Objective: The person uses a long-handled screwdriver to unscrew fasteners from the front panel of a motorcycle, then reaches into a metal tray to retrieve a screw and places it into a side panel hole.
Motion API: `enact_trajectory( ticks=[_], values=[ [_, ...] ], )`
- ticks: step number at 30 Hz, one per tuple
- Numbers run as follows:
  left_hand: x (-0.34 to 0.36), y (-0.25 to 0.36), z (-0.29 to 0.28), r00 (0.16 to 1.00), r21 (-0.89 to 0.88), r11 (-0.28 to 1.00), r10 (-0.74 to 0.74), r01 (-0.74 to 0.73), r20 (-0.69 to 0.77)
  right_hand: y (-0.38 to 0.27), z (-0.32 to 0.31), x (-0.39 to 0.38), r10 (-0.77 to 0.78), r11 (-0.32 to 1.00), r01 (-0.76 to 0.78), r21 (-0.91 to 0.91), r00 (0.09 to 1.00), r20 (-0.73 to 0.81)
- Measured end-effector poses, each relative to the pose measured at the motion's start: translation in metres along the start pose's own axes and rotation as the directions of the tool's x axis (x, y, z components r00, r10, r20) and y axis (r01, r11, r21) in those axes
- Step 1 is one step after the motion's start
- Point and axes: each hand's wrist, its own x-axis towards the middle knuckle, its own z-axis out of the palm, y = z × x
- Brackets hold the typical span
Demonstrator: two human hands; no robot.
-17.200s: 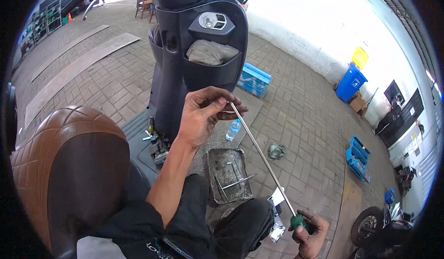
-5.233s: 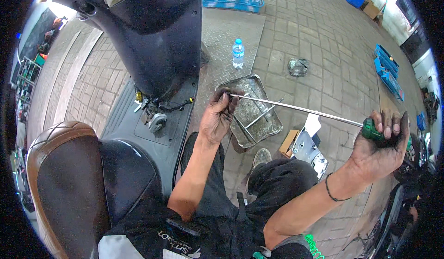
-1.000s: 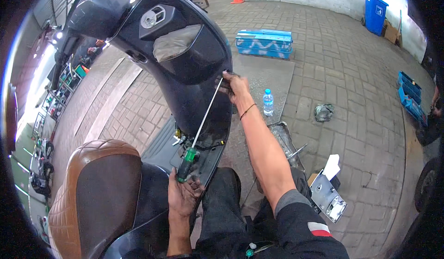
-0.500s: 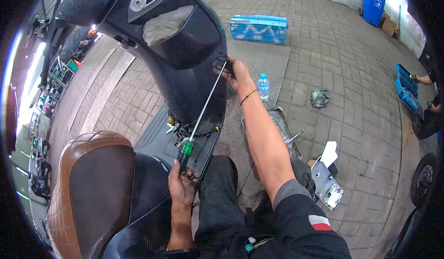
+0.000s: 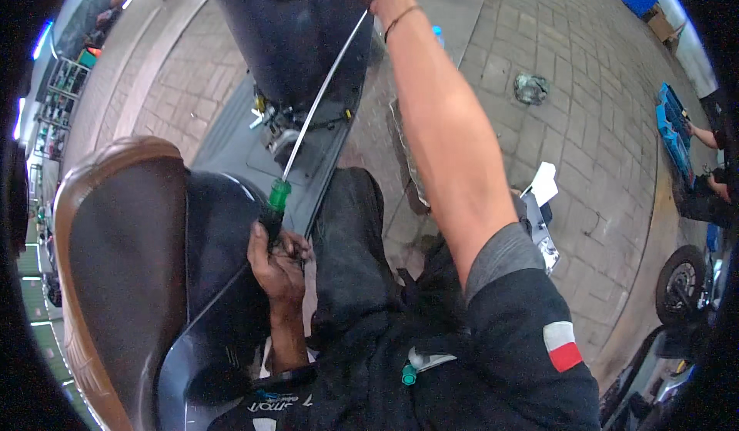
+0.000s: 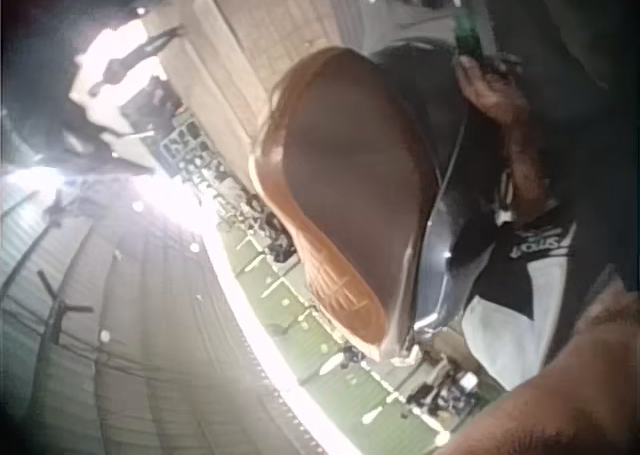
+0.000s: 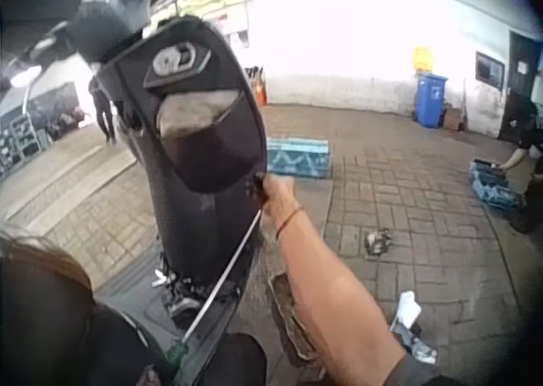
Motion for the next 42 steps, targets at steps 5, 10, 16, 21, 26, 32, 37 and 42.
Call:
enact_trajectory(
  ticks=[5,10,16,21,26,32,37,42],
  values=[
    [-0.013,0.022,-0.002,0.984,0.226,0.962,0.169,-0.152,-0.056,-0.027,0.061,-0.083,-0.284,0.747,0.077,-0.661,0.935,-0.213],
    [-0.009,-0.002,-0.002,0.991,0.219,0.967,0.131,-0.132,0.021,-0.038,-0.001,-0.033,-0.54,0.338,0.143,-0.93,0.839,-0.067],
    [-0.01,-0.003,-0.024,0.977,0.315,0.926,0.208,-0.209,0.037,0.01,-0.077,-0.016,-0.35,0.423,0.322,-0.847,0.92,0.175],
    [-0.013,-0.003,-0.035,0.975,0.389,0.894,0.202,-0.221,0.091,0.137,-0.226,-0.041,-0.126,-0.194,-0.14,-0.971,0.985,-0.117],
    [-0.014,-0.021,-0.067,0.965,0.646,0.719,0.229,-0.256,0.128,0.206,-0.318,-0.08,0.187,-0.315,-0.353,-0.881,0.887,-0.422],
    [-0.014,-0.01,-0.047,0.971,0.838,0.497,0.183,-0.224,0.151,0.241,-0.323,-0.065,-0.125,-0.214,-0.299,-0.93,0.953,-0.278],
    [-0.008,-0.017,-0.048,0.969,0.849,0.476,0.196,-0.231,0.154,0.25,-0.372,-0.062,-0.254,-0.076,-0.256,-0.964,0.94,-0.229],
    [-0.002,-0.022,-0.052,0.958,0.877,0.397,0.193,-0.272,0.211,0.25,-0.387,-0.08,-0.381,-0.059,-0.202,-0.978,0.91,-0.165]
  ],
)
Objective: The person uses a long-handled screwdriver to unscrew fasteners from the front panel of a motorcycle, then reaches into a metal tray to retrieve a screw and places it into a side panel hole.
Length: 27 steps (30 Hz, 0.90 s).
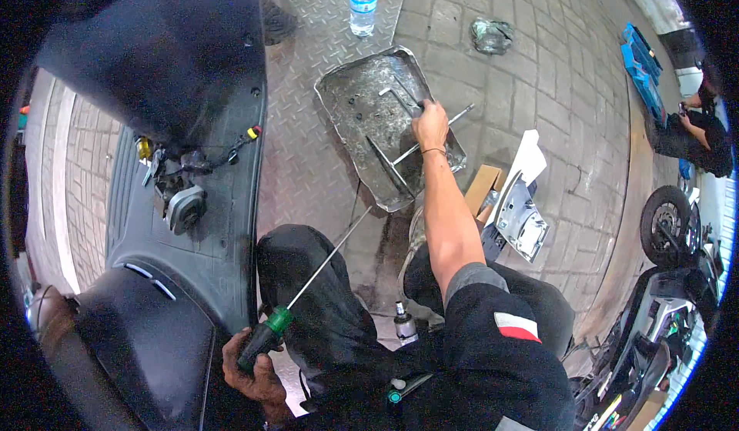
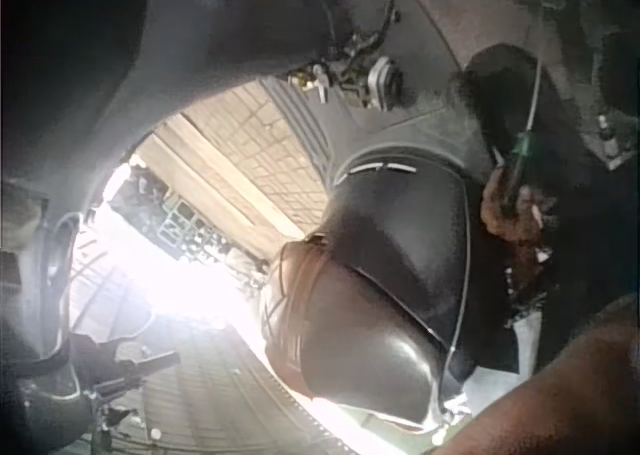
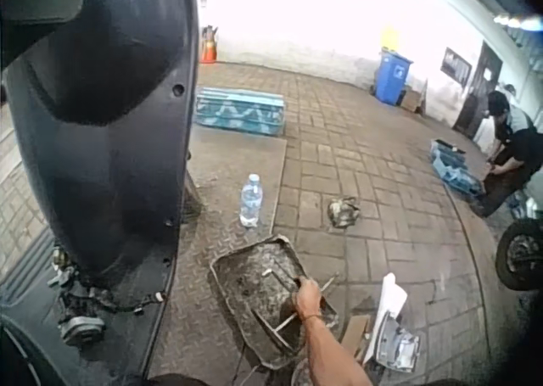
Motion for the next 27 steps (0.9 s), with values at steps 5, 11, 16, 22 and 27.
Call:
enact_trajectory(
  ticks=[5,11,16,22,27],
  values=[
    [-0.001,-0.008,0.003,0.997,-0.093,0.993,-0.067,0.07,0.034,0.017,0.004,0.006,-0.011,1.0,0.011,0.008,1.0,-0.008],
    [-0.004,-0.017,0.005,0.999,-0.161,0.986,-0.041,0.043,0.019,0.013,0.003,0.027,-0.229,0.968,0.238,-0.074,0.967,0.112],
    [-0.005,-0.021,0.006,1.0,-0.189,0.982,0.01,-0.008,0.01,0.018,0.006,0.028,-0.18,0.974,0.193,-0.116,0.977,0.115],
    [-0.002,-0.016,0.007,1.0,-0.221,0.975,0.001,-0.006,-0.024,0.003,0.009,0.021,-0.132,0.991,0.128,0.032,0.979,0.159],
    [0.002,-0.009,0.01,0.998,-0.288,0.957,-0.052,0.041,-0.029,0.006,0.001,0.025,-0.114,0.985,0.082,0.154,0.972,0.206]
  ],
)
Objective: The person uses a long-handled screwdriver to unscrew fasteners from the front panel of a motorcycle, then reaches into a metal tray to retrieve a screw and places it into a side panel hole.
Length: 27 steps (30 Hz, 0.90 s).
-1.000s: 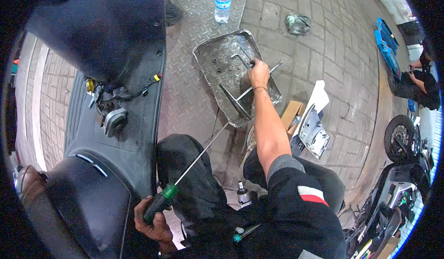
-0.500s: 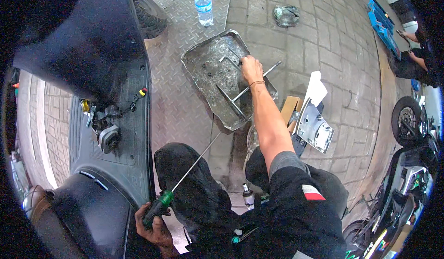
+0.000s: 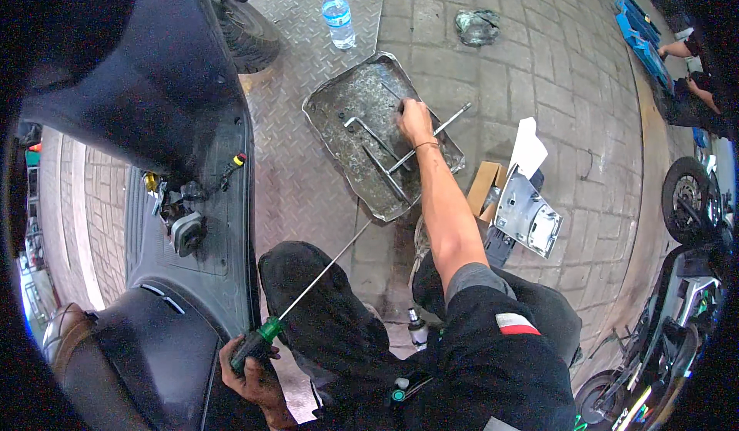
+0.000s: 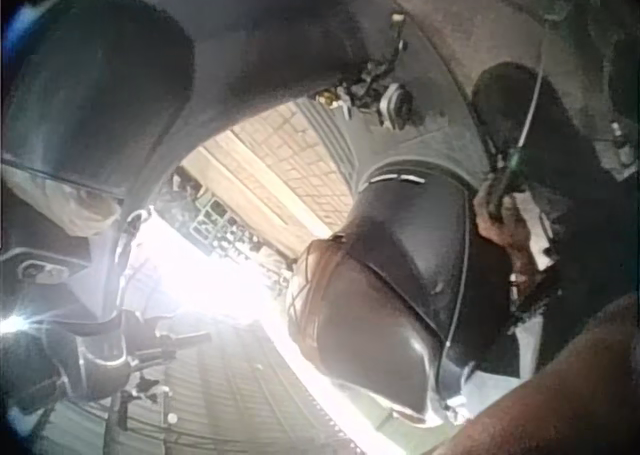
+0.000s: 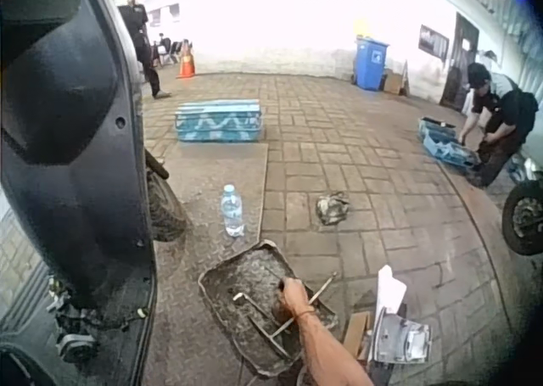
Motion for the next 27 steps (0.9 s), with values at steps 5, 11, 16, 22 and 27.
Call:
enact_trajectory(
  ticks=[5,11,16,22,27],
  values=[
    [0.004,-0.002,0.002,1.0,-0.036,0.999,0.011,-0.011,-0.007,-0.013,-0.014,0.007,0.115,0.972,-0.106,-0.212,0.993,0.031],
    [0.005,0.006,0.011,0.998,-0.061,0.998,-0.011,0.008,-0.055,-0.016,0.006,0.01,-0.073,0.97,0.055,-0.237,0.995,-0.072],
    [0.002,0.009,0.014,0.998,0.028,1.0,0.004,-0.002,-0.069,-0.025,0.012,0.022,0.019,0.966,0.006,-0.258,0.996,0.091],
    [0.005,0.015,0.013,0.991,0.103,0.992,-0.067,0.079,-0.114,-0.025,-0.028,0.086,0.013,1.0,-0.016,-0.011,0.969,-0.247],
    [0.017,0.028,0.031,0.986,0.202,0.974,-0.077,0.106,-0.147,0.01,-0.137,0.221,-0.07,0.917,0.09,-0.39,0.995,0.066]
  ],
)
